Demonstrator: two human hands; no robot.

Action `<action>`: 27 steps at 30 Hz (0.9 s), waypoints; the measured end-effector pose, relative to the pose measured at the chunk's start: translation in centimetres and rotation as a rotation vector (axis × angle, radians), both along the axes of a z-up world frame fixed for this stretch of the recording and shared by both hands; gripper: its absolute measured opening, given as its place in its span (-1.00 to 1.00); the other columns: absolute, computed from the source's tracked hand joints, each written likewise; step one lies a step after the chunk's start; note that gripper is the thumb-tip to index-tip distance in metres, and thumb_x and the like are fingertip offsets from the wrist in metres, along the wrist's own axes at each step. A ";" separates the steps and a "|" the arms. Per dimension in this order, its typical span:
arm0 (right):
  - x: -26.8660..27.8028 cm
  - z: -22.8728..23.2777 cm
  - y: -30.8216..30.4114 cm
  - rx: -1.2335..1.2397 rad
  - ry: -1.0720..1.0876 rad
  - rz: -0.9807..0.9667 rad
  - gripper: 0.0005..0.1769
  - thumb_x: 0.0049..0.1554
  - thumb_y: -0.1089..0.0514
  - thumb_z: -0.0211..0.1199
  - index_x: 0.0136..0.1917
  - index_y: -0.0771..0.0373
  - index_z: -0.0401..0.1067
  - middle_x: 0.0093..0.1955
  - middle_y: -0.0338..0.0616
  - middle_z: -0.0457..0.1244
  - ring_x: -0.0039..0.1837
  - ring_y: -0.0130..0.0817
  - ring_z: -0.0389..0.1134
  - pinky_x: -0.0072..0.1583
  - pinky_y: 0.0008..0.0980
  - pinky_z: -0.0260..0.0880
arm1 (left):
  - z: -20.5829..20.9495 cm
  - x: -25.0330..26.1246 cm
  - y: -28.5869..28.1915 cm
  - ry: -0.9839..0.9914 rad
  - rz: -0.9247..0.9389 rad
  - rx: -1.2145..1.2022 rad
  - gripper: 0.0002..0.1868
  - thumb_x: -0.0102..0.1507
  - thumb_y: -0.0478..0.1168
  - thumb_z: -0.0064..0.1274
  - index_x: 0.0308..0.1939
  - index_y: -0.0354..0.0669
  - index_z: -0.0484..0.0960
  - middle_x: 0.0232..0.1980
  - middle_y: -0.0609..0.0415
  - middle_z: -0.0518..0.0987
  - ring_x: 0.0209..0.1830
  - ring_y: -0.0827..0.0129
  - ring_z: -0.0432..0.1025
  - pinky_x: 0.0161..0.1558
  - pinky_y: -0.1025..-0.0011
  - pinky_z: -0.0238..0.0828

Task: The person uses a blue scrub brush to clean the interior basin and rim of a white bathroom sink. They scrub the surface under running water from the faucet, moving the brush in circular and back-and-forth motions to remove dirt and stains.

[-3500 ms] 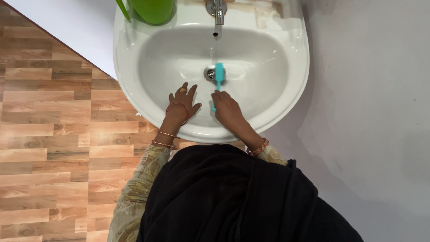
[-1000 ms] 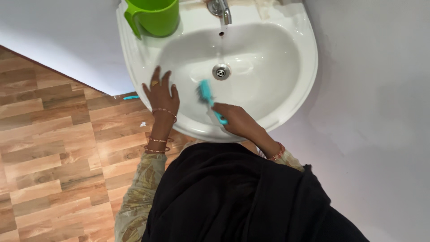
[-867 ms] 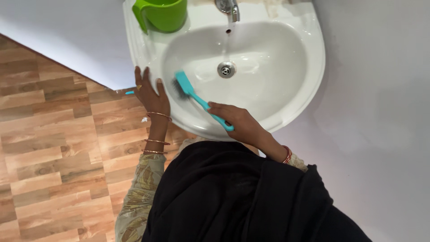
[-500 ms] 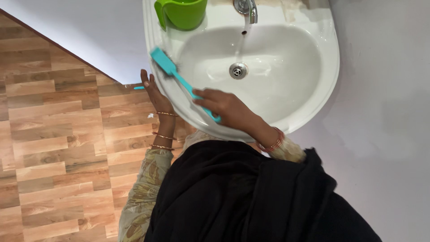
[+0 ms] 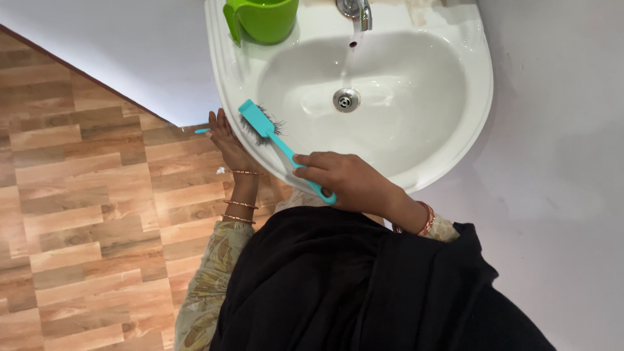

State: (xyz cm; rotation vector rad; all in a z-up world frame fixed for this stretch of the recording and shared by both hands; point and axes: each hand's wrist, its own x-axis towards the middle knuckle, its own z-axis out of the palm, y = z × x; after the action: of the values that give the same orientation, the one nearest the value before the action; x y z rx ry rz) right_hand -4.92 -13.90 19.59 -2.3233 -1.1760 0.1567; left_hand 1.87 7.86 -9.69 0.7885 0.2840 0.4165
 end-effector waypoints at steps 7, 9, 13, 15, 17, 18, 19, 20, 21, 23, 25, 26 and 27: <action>4.5 -3.4 4.0 0.074 -0.064 -0.057 -0.38 -0.12 0.47 0.29 0.25 0.29 0.49 0.39 0.00 0.31 0.23 -0.08 0.42 0.06 -0.25 0.53 | -1.0 0.4 -0.1 0.020 -0.037 0.144 -0.16 0.46 0.38 -0.57 0.62 -0.09 0.01 0.66 -0.08 0.10 0.67 0.10 -0.01 0.64 0.10 -0.09; 4.2 -3.7 4.3 0.091 -0.121 -0.060 -0.40 -0.10 0.46 0.31 0.25 0.30 0.49 0.39 0.01 0.30 0.25 -0.06 0.41 0.08 -0.25 0.53 | -0.6 0.0 0.2 0.025 -0.047 0.124 -0.18 0.45 0.38 -0.57 0.62 -0.05 0.01 0.66 -0.06 0.11 0.67 0.09 -0.02 0.63 0.09 -0.12; -0.5 -1.9 3.1 0.000 -0.149 -0.020 -0.43 -0.11 0.36 0.35 0.22 0.30 0.47 0.34 0.05 0.29 0.26 -0.06 0.40 0.18 -0.20 0.51 | 0.6 -0.7 0.9 0.111 -0.079 0.079 -0.14 0.40 0.44 -0.59 0.61 0.01 0.03 0.64 -0.04 0.17 0.67 0.09 -0.03 0.59 0.07 -0.20; -1.1 -1.4 3.5 -0.042 -0.093 0.001 -0.38 -0.23 0.36 0.33 0.17 0.33 0.47 0.29 0.08 0.31 0.20 -0.04 0.40 0.11 -0.19 0.50 | 1.0 -0.6 1.4 0.153 -0.111 0.077 -0.09 0.35 0.47 -0.61 0.59 0.02 0.06 0.63 -0.01 0.19 0.67 0.12 -0.06 0.52 0.05 -0.30; 1.1 -2.7 5.8 0.011 -0.198 0.023 -0.48 -0.15 0.35 0.34 0.14 0.36 0.44 0.29 0.10 0.30 0.19 -0.04 0.40 0.12 -0.19 0.50 | 1.0 -0.7 1.8 0.138 -0.124 0.032 -0.09 0.36 0.49 -0.58 0.59 0.01 0.08 0.62 -0.03 0.21 0.66 0.09 -0.02 0.55 0.00 -0.26; 2.3 -3.2 6.9 0.035 -0.252 0.033 -0.52 -0.11 0.34 0.35 0.13 0.37 0.42 0.29 0.11 0.30 0.18 -0.04 0.40 0.13 -0.20 0.50 | 1.0 -0.6 1.9 0.129 -0.133 0.006 -0.09 0.36 0.49 -0.56 0.59 0.01 0.09 0.62 -0.05 0.23 0.65 0.07 0.00 0.57 -0.03 -0.24; 2.9 -3.6 7.7 0.027 -0.259 0.017 -0.56 -0.10 0.34 0.35 0.10 0.36 0.42 0.28 0.12 0.30 0.17 -0.04 0.40 0.12 -0.19 0.50 | 0.9 -0.4 2.1 0.116 -0.138 -0.011 -0.09 0.36 0.49 -0.56 0.59 0.01 0.08 0.62 -0.05 0.22 0.65 0.07 0.01 0.58 -0.03 -0.23; 3.3 -3.9 8.4 0.017 -0.260 0.007 -0.59 -0.08 0.34 0.36 0.07 0.35 0.42 0.28 0.12 0.31 0.16 -0.05 0.40 0.11 -0.19 0.49 | 0.7 -0.5 2.2 0.107 -0.138 -0.032 -0.09 0.37 0.49 -0.55 0.59 0.02 0.08 0.62 -0.05 0.22 0.66 0.07 0.01 0.59 -0.03 -0.22; 3.4 -4.0 8.7 0.007 -0.261 -0.003 -0.63 -0.07 0.33 0.36 0.04 0.35 0.42 0.27 0.13 0.31 0.14 -0.05 0.40 0.11 -0.19 0.49 | 0.4 -0.7 2.3 0.099 -0.138 -0.053 -0.10 0.37 0.49 -0.54 0.60 0.02 0.08 0.62 -0.05 0.22 0.66 0.07 0.02 0.61 -0.03 -0.21; 1.2 -3.2 7.0 -0.001 -0.214 0.048 -0.58 -0.10 0.33 0.34 0.07 0.38 0.42 0.24 0.14 0.31 0.15 -0.03 0.40 0.11 -0.18 0.49 | 0.0 -0.5 2.6 0.129 -0.148 -0.039 -0.09 0.35 0.49 -0.54 0.59 0.02 0.10 0.61 -0.05 0.21 0.64 0.10 0.03 0.56 0.00 -0.20; -0.7 -2.2 5.5 -0.013 -0.205 0.096 -0.55 -0.13 0.33 0.32 0.08 0.40 0.42 0.22 0.14 0.31 0.14 -0.02 0.39 0.11 -0.17 0.49 | -0.5 -0.4 2.7 0.115 -0.147 -0.054 -0.08 0.34 0.49 -0.52 0.58 -0.01 0.12 0.61 -0.07 0.22 0.63 0.08 0.05 0.55 0.00 -0.16; -1.3 -1.9 5.0 -0.018 -0.218 0.112 -0.55 -0.14 0.32 0.31 0.07 0.39 0.43 0.22 0.15 0.31 0.14 -0.02 0.39 0.10 -0.18 0.49 | -0.8 -0.3 2.9 0.087 -0.145 -0.071 -0.08 0.35 0.49 -0.50 0.57 -0.03 0.14 0.61 -0.10 0.22 0.63 0.05 0.06 0.56 -0.01 -0.13; -1.5 -1.8 4.5 -0.023 -0.232 0.128 -0.54 -0.16 0.32 0.31 0.07 0.38 0.43 0.21 0.15 0.31 0.14 -0.01 0.39 0.10 -0.18 0.49 | -1.1 -0.3 3.0 0.060 -0.143 -0.087 -0.08 0.36 0.49 -0.48 0.56 -0.06 0.16 0.62 -0.12 0.23 0.63 0.01 0.07 0.57 -0.02 -0.10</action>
State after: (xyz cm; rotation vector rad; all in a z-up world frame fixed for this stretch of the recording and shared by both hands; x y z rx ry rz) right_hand -6.41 -9.38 17.82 -2.3332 -1.4437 -0.0559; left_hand 1.61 10.91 -10.82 0.7321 0.2974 0.2450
